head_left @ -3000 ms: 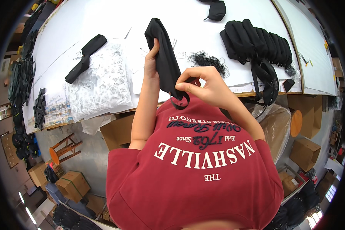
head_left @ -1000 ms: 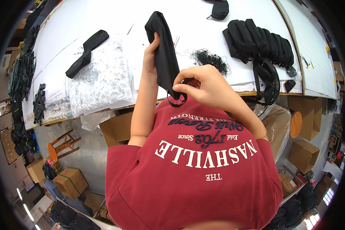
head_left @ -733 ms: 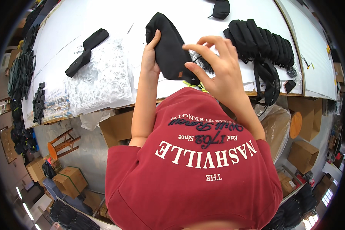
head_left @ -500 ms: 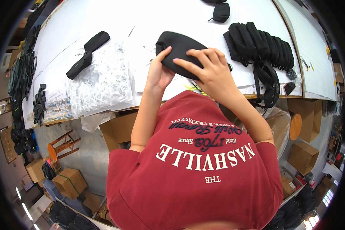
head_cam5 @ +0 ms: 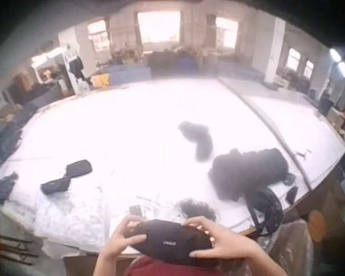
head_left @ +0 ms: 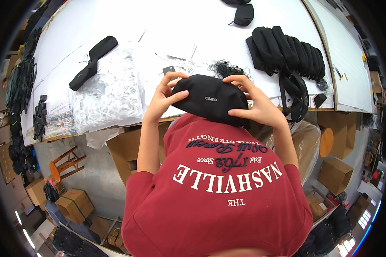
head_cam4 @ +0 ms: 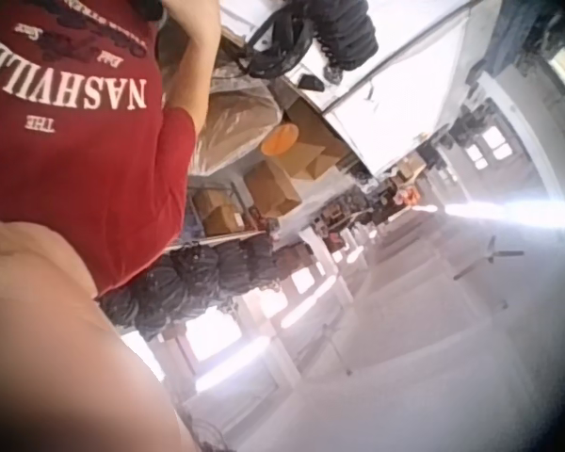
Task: Packing eye-wear cases with accessories and small components.
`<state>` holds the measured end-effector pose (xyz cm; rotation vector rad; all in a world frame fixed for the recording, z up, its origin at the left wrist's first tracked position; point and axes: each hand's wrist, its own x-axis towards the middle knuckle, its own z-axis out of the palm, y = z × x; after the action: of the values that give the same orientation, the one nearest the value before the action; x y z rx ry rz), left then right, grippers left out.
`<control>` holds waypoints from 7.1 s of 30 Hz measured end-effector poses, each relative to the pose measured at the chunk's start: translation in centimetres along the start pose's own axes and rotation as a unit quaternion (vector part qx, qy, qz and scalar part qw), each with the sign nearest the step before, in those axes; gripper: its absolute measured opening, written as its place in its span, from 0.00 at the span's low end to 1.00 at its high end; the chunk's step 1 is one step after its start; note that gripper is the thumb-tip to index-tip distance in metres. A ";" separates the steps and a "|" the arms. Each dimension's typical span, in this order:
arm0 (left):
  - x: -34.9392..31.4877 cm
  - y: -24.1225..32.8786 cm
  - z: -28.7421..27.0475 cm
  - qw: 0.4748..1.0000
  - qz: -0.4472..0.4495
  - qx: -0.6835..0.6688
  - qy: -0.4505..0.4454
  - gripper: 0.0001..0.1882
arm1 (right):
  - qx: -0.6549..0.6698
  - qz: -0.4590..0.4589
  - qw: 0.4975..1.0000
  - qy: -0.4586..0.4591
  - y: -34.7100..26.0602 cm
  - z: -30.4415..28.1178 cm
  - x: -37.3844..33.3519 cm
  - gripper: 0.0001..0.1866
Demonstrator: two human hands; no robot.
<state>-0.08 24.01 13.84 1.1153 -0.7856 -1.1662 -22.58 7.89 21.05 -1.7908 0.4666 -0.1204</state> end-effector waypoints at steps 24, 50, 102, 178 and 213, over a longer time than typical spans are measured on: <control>-2.1 -11.2 -11.1 0.638 -0.081 0.662 0.384 0.43 | -0.471 -0.091 0.681 0.553 13.9 -20.8 1.5 0.15; -2.4 -12.0 -10.8 0.787 -0.014 0.371 0.492 0.19 | -0.254 0.267 0.839 0.401 26.9 -3.6 4.9 0.10; 3.7 -6.9 1.3 0.994 -0.054 0.045 0.085 0.11 | 0.153 -0.051 0.849 0.503 11.2 -5.2 3.8 0.08; 1.3 -1.2 8.0 0.991 0.067 0.057 0.099 0.10 | 0.012 -0.035 0.968 0.247 3.0 4.3 2.5 0.07; 4.2 -2.1 16.5 0.926 0.202 0.276 0.158 0.10 | -0.073 -0.093 0.911 0.396 5.0 -0.3 -3.3 0.05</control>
<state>-14.88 15.66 16.38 1.4682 -1.0590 -0.4000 -26.96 7.88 16.98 -1.8814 0.8907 -0.9947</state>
